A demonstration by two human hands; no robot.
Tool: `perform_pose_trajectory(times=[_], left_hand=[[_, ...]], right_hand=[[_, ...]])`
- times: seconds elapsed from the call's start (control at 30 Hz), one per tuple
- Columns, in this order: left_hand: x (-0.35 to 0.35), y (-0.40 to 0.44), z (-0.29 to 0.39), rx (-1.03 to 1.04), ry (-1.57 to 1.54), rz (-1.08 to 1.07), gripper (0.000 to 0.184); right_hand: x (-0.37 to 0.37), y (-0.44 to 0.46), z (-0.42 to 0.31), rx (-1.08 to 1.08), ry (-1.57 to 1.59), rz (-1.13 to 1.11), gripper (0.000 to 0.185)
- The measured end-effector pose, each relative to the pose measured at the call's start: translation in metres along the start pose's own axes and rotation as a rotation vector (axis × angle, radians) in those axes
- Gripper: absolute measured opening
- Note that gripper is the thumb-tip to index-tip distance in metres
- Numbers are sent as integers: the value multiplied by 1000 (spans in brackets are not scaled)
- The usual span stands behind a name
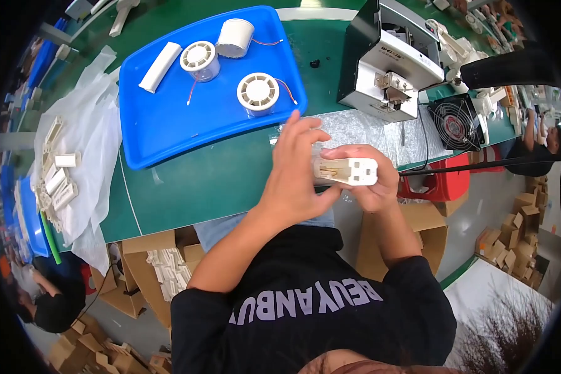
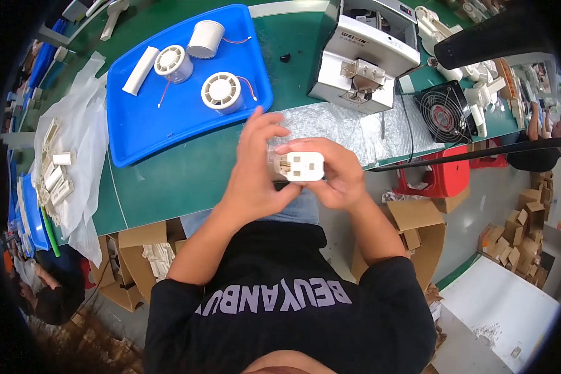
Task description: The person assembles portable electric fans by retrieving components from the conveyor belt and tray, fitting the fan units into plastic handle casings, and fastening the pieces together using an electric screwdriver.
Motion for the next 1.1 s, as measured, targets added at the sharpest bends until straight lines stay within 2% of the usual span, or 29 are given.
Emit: perform_pose_trajectory(times=[0.07, 0.1, 0.17, 0.2, 0.37, 0.43, 0.47, 0.5, 0.57, 0.6, 0.63, 0.67, 0.7, 0.73, 0.77, 0.8, 0.83, 0.9, 0.97, 1.0, 1.03, 1.1], left_hand=[[-20, -7, -3, 70, -221, 175, 52], [-25, -10, -4, 66, -221, 173, 52], [-26, -10, 8, 215, -21, 1, 41], [-24, -6, 11, 172, -17, -27, 33], [-10, -2, -6, 93, -270, -225, 26], [3, -7, -23, -118, -672, -299, 18], [6, -10, -27, -135, -751, -291, 10], [12, -12, -23, -117, -759, -308, 10], [15, -16, -30, -301, -936, -53, 5], [15, -15, -26, -196, -806, 1, 8], [19, -12, -22, -184, -809, -8, 8], [15, -10, -22, -194, -698, 128, 9], [10, -11, -22, -209, -586, 261, 10], [12, -10, -22, -198, -538, 292, 11], [13, -9, -22, -198, -541, 281, 11], [15, -6, -21, -180, -491, 252, 12], [16, -5, -19, -165, -440, 224, 12], [16, -6, -16, -176, -404, 170, 12], [16, 0, -18, -179, -366, 156, 12], [20, 1, -18, -178, -441, 151, 12], [23, 0, -18, -180, -514, 142, 12], [25, 1, -22, -233, -498, 111, 11]], right_hand=[[-4, -7, 11, 31, 225, 83, 44], [-4, -6, 12, 35, 227, 83, 44], [-4, -3, 8, -73, 219, 66, 41], [-2, -4, 9, -48, 251, 95, 42], [-12, -6, 2, -68, 112, 113, 43], [-11, -9, 1, -17, 135, 89, 45], [-11, -12, 4, -25, 200, 136, 46], [-16, -13, 1, -31, 182, 152, 46], [-18, -9, -6, 60, 31, 95, 44], [-25, -5, -16, -6, -153, 19, 48], [-48, -6, -22, -70, -127, 247, 56], [-67, 0, -33, -138, -96, 471, 64], [-93, 11, -48, -187, -312, 704, 66], [-112, 25, -54, -278, -350, 882, 74], [-127, 50, -66, -319, -517, 997, 77], [-142, 74, -74, -331, -702, 1020, 78], [-160, 92, -65, -195, -469, 1029, 67], [-185, 97, -69, -159, -710, 985, 47], [-182, 83, -80, -252, -257, 833, 35], [-177, 76, -97, -329, -227, 833, 29], [-167, 72, -110, -345, -45, 848, 25], [-161, 78, -121, -478, 41, 790, 28]])
Point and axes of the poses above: each hand's wrist, its own y-axis towards the middle knuckle, its own x-axis out of the palm, z = x × y, the point moved 6 cm from there along y, towards the middle knuckle, and after that the axes turned 3 degrees about x, right-handed, at the moved point
